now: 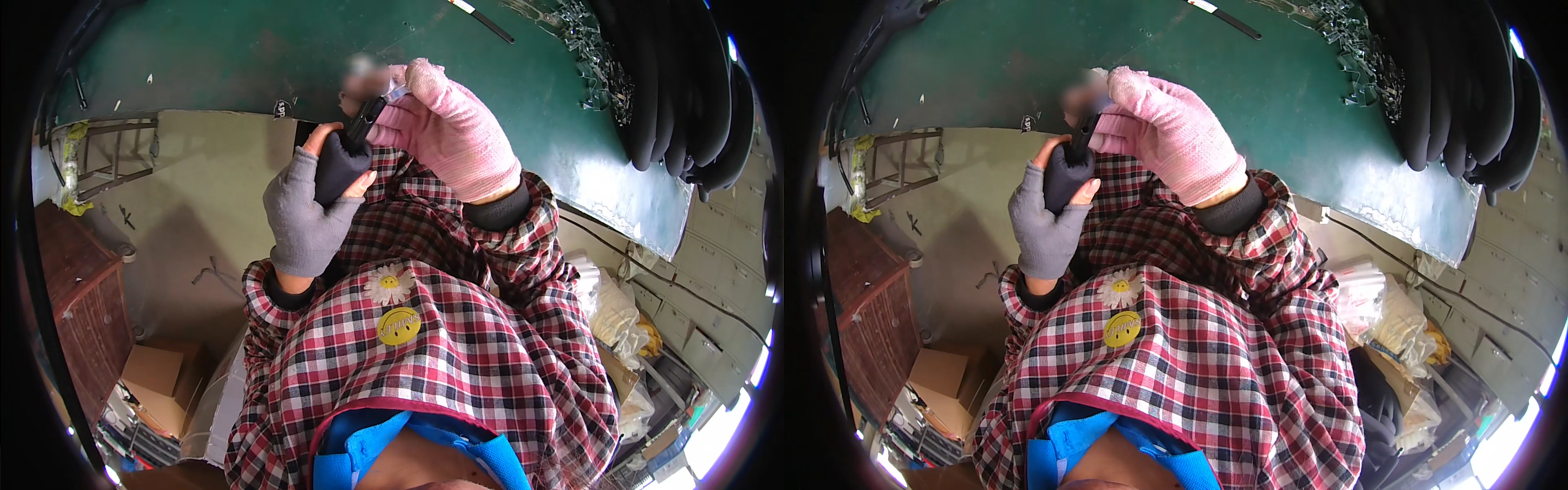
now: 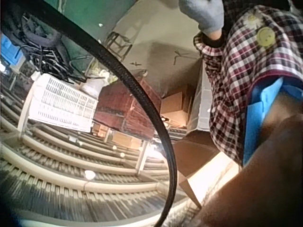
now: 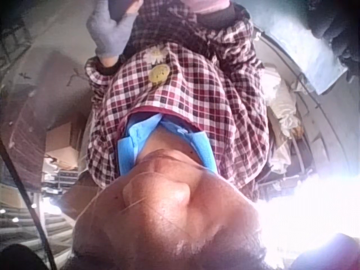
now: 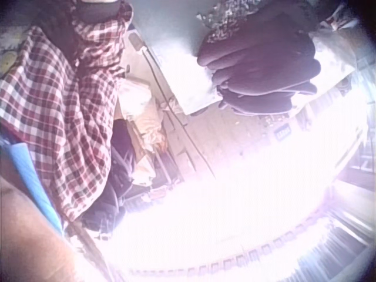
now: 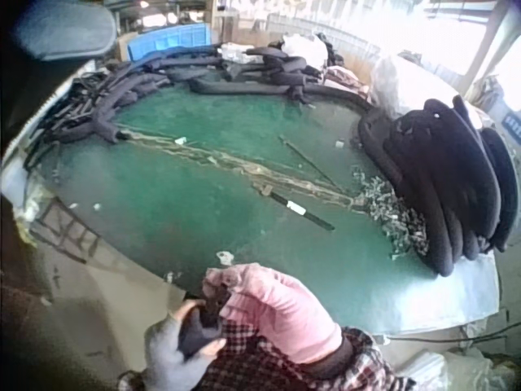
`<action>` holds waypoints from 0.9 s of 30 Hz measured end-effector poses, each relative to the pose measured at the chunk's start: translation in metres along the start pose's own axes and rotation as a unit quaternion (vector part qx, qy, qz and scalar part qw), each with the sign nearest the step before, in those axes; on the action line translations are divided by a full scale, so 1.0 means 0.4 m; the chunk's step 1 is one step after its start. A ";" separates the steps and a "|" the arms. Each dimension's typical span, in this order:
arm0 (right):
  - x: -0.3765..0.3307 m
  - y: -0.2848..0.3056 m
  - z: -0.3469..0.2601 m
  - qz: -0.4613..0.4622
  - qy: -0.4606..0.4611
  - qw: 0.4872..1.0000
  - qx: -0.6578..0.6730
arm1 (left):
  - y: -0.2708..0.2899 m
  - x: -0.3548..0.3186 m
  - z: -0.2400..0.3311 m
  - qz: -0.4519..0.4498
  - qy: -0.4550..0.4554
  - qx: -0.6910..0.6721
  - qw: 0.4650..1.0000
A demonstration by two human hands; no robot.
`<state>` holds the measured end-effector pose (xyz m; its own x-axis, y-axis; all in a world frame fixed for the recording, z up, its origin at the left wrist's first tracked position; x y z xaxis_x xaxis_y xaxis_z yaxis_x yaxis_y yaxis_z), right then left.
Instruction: The person repeatedly picks up black rubber tubes and small metal clips from a green workbench. They insert the clips into the ends of the tubes and place the finished items on the table. The process is repeated continuously with new tubes and clips.
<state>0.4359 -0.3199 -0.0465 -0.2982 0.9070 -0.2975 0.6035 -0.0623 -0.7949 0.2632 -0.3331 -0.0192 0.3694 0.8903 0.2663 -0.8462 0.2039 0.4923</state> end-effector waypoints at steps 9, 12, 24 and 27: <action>-0.015 0.001 -0.019 0.048 -0.008 0.998 -0.027 | -0.016 -0.007 0.004 0.002 -0.037 0.007 0.999; -0.015 0.020 -0.012 0.023 -0.014 0.999 -0.047 | -0.018 -0.009 0.007 0.000 -0.035 0.030 0.999; -0.009 0.046 0.031 0.085 -0.006 0.996 -0.028 | -0.034 -0.019 -0.005 0.044 -0.113 0.092 0.988; 0.008 0.038 0.033 0.079 -0.004 0.996 -0.044 | -0.036 -0.008 0.008 0.049 -0.115 0.103 0.987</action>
<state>0.4343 -0.3236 -0.0664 -0.2008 0.8851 -0.4198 0.7053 -0.1668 -0.6890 0.2753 -0.3403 -0.0247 0.3876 0.7805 0.4904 -0.7951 0.0138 0.6064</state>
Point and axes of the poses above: each hand's wrist, its own x-axis towards the middle knuckle, its own y-axis out of the back of the hand, z = x × y, the point moved 7 cm from there along x, towards the middle knuckle, and after that the axes turned 8 degrees about -y, right-handed, at the moved point
